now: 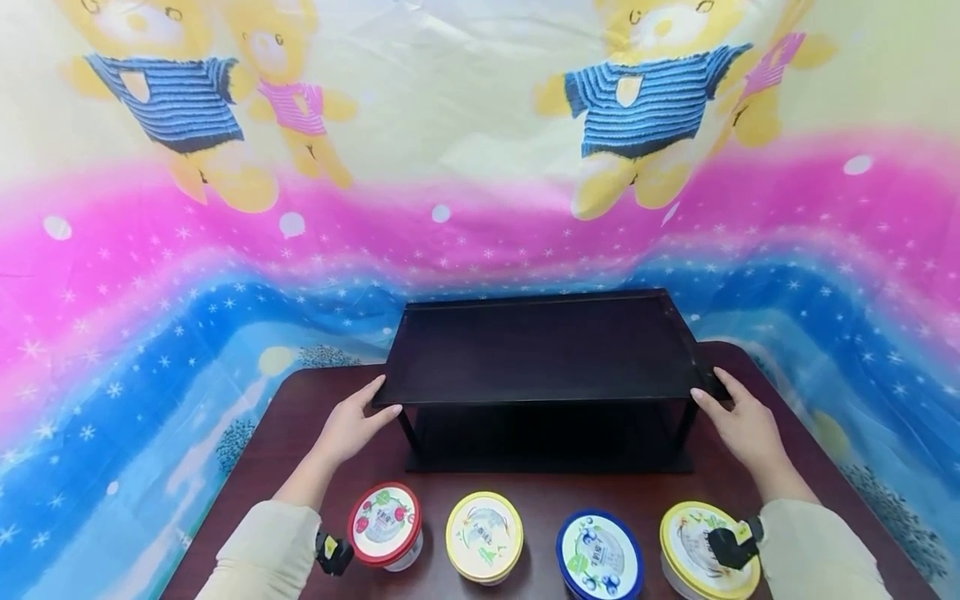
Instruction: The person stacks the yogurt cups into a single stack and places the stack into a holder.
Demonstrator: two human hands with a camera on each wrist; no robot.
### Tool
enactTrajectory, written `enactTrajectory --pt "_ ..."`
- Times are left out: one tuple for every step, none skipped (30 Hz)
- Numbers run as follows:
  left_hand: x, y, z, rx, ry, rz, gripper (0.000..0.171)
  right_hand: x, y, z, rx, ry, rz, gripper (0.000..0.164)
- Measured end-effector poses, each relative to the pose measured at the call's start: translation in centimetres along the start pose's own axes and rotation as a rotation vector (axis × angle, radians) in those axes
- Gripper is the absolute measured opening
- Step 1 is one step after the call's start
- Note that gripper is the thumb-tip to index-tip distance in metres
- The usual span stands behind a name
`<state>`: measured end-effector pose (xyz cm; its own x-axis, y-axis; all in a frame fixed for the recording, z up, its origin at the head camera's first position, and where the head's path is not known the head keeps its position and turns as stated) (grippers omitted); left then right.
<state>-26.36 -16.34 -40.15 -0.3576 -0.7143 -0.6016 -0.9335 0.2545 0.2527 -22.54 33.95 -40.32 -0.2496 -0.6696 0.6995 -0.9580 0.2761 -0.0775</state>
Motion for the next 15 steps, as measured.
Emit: enactTrajectory --pt "0.0 -0.1 0.0 0.014 -0.018 -0.009 0.072 0.0 -0.2 0.0 0.0 0.011 0.002 0.071" --pt "0.0 -0.3 -0.1 0.026 -0.034 -0.017 0.075 -0.1 -0.4 0.0 0.001 0.021 0.001 0.072" --pt "0.0 -0.5 -0.1 0.036 -0.053 -0.026 0.078 -0.2 -0.7 0.0 0.005 0.034 0.001 0.072" --pt "0.0 -0.8 -0.1 0.043 -0.066 -0.032 0.081 -0.3 -1.0 0.0 0.007 0.044 -0.002 0.072" --pt "0.0 -1.0 -0.2 0.051 -0.079 -0.038 0.082 -0.4 -1.2 0.0 0.007 0.052 -0.005 0.072" --pt "0.0 -1.3 -0.3 0.059 -0.091 -0.044 0.083 -0.5 -1.5 0.0 0.01 0.061 -0.006 0.073" --pt "0.0 -1.5 -0.3 0.063 -0.099 -0.042 0.084 -0.6 -1.8 0.1 0.014 0.066 -0.007 0.073" --pt "0.1 -1.8 -0.3 0.068 -0.104 -0.038 0.085 -0.7 -2.0 0.2 0.018 0.064 -0.004 0.074" --pt "0.1 -2.1 -0.4 0.071 -0.111 -0.033 0.086 -0.8 -2.3 0.3 0.024 0.058 0.001 0.075" --pt "0.2 -2.4 -0.4 0.072 -0.115 -0.029 0.087 -1.0 -2.5 0.3 0.031 0.048 0.006 0.076" --pt "0.3 -2.7 -0.4 0.072 -0.122 -0.026 0.088 -1.1 -2.8 0.4 0.044 0.04 0.015 0.077" --pt "0.5 -3.1 -0.4 0.07 -0.127 -0.022 0.089 -1.3 -3.1 0.5 0.056 0.028 0.025 0.078" --pt "0.7 -3.4 -0.4 0.066 -0.133 -0.022 0.089 -1.5 -3.3 0.7 0.069 0.014 0.035 0.079" --pt "0.8 -3.8 -0.4 0.063 -0.14 -0.025 0.089 -1.7 -3.6 0.8 0.088 0.005 0.049 0.081" --pt "1.1 -4.1 -0.3 0.059 -0.15 -0.029 0.09 -1.9 -3.9 0.9 0.109 -0.005 0.063 0.082"
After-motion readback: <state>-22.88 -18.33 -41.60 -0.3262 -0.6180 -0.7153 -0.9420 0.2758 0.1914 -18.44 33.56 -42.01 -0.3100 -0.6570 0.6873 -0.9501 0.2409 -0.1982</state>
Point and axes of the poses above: each hand's wrist, its own y-axis towards the middle knuckle, its own z-axis out of the palm, x = y × z, the point moved 2 cm from there along y, towards the middle knuckle, and after that the axes turned 12 degrees about z, right-handed, at the moved point
